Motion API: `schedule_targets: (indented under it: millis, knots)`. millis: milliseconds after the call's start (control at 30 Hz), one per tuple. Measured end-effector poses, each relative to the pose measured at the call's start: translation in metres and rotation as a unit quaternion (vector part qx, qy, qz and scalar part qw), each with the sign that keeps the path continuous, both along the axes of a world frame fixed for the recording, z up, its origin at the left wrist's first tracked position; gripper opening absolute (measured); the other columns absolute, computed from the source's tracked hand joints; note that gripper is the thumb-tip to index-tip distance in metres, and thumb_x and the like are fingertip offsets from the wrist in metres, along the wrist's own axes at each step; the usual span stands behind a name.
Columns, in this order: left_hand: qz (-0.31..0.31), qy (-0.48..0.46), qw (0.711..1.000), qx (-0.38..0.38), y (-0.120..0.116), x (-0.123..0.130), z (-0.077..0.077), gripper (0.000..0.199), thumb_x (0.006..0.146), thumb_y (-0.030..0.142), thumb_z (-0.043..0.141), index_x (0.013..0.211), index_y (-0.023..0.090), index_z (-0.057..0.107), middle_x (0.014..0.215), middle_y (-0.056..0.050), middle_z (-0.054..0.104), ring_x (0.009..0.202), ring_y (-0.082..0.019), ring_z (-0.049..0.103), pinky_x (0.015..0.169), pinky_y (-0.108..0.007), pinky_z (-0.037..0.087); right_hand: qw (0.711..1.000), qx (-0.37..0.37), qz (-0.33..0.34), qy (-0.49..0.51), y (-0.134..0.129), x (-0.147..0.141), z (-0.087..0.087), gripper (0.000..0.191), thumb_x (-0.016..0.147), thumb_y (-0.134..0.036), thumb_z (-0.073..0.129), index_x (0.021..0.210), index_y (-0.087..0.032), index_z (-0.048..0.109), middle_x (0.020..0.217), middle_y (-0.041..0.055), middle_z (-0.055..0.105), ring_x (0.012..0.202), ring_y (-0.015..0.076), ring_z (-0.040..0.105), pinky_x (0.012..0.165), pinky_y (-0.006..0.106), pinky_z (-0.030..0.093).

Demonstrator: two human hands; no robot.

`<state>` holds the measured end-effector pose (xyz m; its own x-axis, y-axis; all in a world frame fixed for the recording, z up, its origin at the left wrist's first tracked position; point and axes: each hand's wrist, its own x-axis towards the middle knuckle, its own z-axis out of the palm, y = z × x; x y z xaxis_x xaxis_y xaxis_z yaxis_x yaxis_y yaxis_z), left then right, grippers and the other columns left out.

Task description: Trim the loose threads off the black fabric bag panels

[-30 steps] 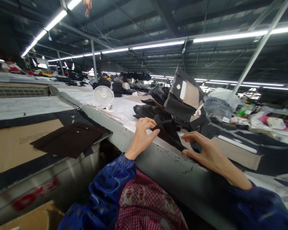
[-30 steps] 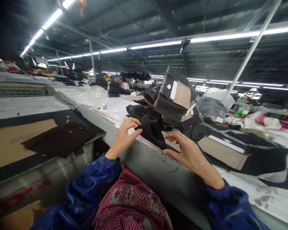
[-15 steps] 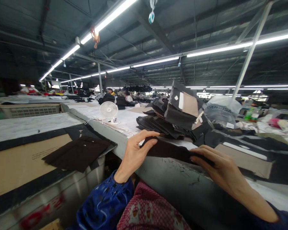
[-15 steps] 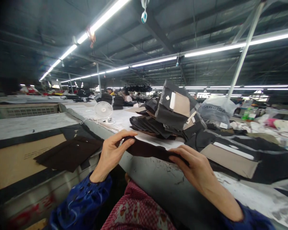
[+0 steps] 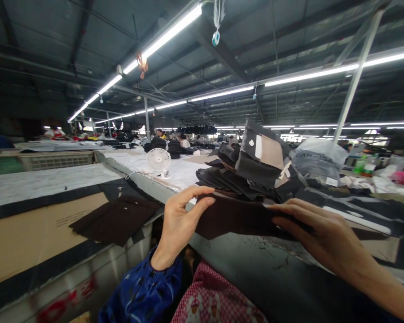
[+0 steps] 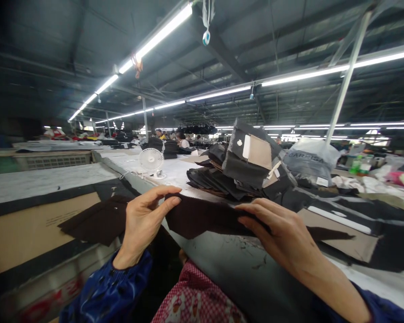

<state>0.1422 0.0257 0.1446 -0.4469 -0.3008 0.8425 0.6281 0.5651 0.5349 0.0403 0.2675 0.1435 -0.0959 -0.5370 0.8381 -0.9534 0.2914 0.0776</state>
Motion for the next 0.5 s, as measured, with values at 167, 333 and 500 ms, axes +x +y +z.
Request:
schedule_targets:
  millis: [167,333,500]
  knots:
    - [-0.006,-0.006,1.000,0.016,0.000,0.000,0.000,0.005,0.077,0.021,0.072,0.081,0.023,0.075,0.078,0.004,0.071,0.075,-0.010,0.061,0.072,-0.019,0.045,1.000,0.000,-0.003,0.012,-0.002,0.001,0.001,0.023,0.095,-0.032,0.049,0.101,-0.020,0.068,0.082,0.0047,0.068,0.066,0.0130,0.066,0.060,0.020,0.052]
    - [-0.004,-0.041,0.998,0.037,-0.006,0.002,-0.003,0.004,0.078,0.024,0.071,0.076,0.020,0.071,0.074,0.003,0.067,0.073,-0.011,0.057,0.071,-0.020,0.042,1.000,0.012,-0.002,0.016,-0.004,0.002,0.002,0.024,0.096,-0.030,0.048,0.103,-0.018,0.067,0.082,0.0052,0.068,0.067,0.0124,0.066,0.057,0.019,0.050]
    - [-0.004,-0.056,0.998,0.024,-0.021,0.006,-0.008,0.014,0.086,0.030,0.062,0.079,0.018,0.060,0.072,0.002,0.057,0.067,-0.012,0.051,0.064,-0.023,0.040,1.000,0.024,-0.003,0.019,-0.017,0.008,0.007,0.024,0.096,-0.030,0.047,0.102,-0.017,0.067,0.080,0.0043,0.068,0.067,0.0120,0.066,0.057,0.019,0.049]
